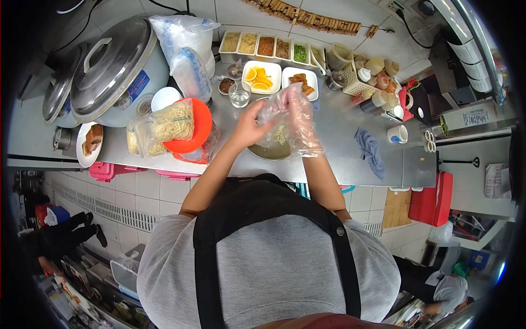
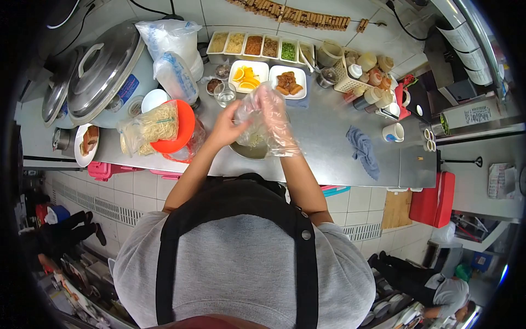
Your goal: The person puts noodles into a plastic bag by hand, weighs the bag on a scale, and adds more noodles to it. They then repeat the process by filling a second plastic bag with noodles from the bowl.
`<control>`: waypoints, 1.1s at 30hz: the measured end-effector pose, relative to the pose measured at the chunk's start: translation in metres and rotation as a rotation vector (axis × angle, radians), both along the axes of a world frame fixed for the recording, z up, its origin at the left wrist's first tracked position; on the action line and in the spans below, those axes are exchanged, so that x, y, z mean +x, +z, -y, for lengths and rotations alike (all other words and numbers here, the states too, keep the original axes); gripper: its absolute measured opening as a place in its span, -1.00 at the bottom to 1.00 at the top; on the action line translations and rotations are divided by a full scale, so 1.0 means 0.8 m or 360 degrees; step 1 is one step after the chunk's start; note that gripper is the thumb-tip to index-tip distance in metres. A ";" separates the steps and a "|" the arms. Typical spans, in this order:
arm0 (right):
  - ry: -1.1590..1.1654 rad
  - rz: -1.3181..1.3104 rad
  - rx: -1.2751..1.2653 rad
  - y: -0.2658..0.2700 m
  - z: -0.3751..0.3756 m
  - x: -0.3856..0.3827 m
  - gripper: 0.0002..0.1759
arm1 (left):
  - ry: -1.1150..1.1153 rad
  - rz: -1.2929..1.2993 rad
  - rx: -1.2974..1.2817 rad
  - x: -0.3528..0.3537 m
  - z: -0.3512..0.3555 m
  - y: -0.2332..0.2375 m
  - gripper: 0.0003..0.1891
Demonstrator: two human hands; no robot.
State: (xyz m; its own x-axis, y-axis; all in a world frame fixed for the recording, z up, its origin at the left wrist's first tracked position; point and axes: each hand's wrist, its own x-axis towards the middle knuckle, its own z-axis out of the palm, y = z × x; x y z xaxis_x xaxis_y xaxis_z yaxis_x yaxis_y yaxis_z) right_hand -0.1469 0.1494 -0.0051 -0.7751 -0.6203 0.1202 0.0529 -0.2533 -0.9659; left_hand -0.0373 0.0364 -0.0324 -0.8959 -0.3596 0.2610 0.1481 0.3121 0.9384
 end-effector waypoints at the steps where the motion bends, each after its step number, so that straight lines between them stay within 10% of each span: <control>1: 0.0013 0.0001 -0.0002 0.004 0.004 -0.003 -0.66 | 0.0013 0.0001 -0.0002 0.008 0.009 -0.005 -0.49; 5: -0.0113 -0.0207 0.0527 0.027 0.013 0.017 -0.51 | 0.0435 -0.0141 0.0551 0.044 0.031 0.009 -0.63; 8: 0.0384 -0.1243 0.1723 -0.025 0.008 0.029 0.02 | 0.0792 -0.0426 0.0432 0.083 0.046 0.012 -0.65; 11: 0.0301 -0.1240 0.1543 -0.028 -0.001 0.049 -0.02 | 0.0900 -0.0357 0.0011 0.146 0.060 0.035 -0.58; 19: 0.0077 -0.1497 0.1158 -0.075 -0.064 0.084 -0.12 | 0.2766 -0.0447 -0.1021 0.308 0.203 0.061 -0.65; 23: 0.0078 -0.1492 0.1128 -0.082 -0.080 0.073 -0.08 | 0.2777 -0.0245 -0.0535 0.367 0.330 -0.056 -0.66; 26: 0.0237 -0.1253 0.1406 -0.059 -0.073 0.069 0.00 | 0.2662 0.0562 -0.0559 0.357 0.381 -0.095 -0.29; 28: 0.0381 -0.0951 0.1789 -0.032 -0.060 0.065 0.21 | 0.1961 0.0905 -0.0597 0.375 0.439 -0.154 0.05; 33: 0.0306 -0.0519 0.2182 -0.030 -0.017 0.040 0.33 | 0.1582 0.1186 -0.1062 0.391 0.446 -0.132 -0.18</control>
